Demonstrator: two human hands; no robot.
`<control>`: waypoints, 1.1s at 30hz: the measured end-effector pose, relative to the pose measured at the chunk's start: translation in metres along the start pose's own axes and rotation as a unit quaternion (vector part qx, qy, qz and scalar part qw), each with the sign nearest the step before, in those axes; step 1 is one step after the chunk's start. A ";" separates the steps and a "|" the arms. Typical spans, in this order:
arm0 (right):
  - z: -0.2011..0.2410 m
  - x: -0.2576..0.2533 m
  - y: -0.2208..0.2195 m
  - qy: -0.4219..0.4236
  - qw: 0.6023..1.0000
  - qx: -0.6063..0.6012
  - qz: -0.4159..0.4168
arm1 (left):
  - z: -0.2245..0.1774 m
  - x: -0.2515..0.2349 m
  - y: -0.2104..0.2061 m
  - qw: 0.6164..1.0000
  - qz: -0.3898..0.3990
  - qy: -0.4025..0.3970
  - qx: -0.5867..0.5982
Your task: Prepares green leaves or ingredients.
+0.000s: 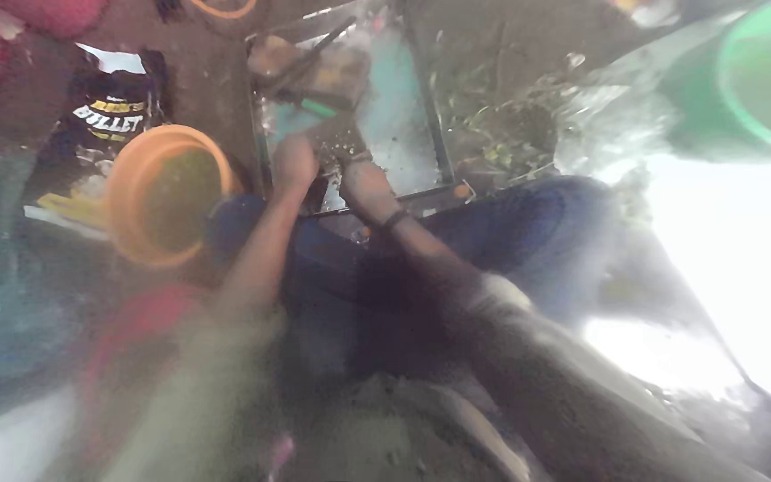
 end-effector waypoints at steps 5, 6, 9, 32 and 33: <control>0.017 -0.028 0.003 0.027 1.000 0.000 0.007 | -0.002 0.002 0.002 0.998 0.010 0.059 -0.004; 0.019 -0.035 0.002 0.030 1.000 -0.004 0.002 | -0.002 0.001 0.000 0.998 0.005 0.059 0.000; 0.026 -0.050 0.005 0.034 0.999 -0.009 -0.011 | -0.002 0.002 0.000 0.999 -0.010 0.047 0.005; 0.035 -0.046 0.010 0.035 0.999 0.021 -0.013 | 0.000 -0.003 0.003 0.996 -0.010 0.077 0.032; 0.035 -0.054 0.006 0.029 0.999 0.017 -0.001 | 0.001 -0.003 0.003 0.997 -0.006 0.076 0.034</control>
Point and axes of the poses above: each hand's wrist, its own x-axis away from the middle knuckle, its own y-axis out of the back of the hand, z = x × y, the point moved 3 cm from there along -x, towards the middle knuckle, and after that the axes turned 10 degrees about y, right-handed, at the moved point
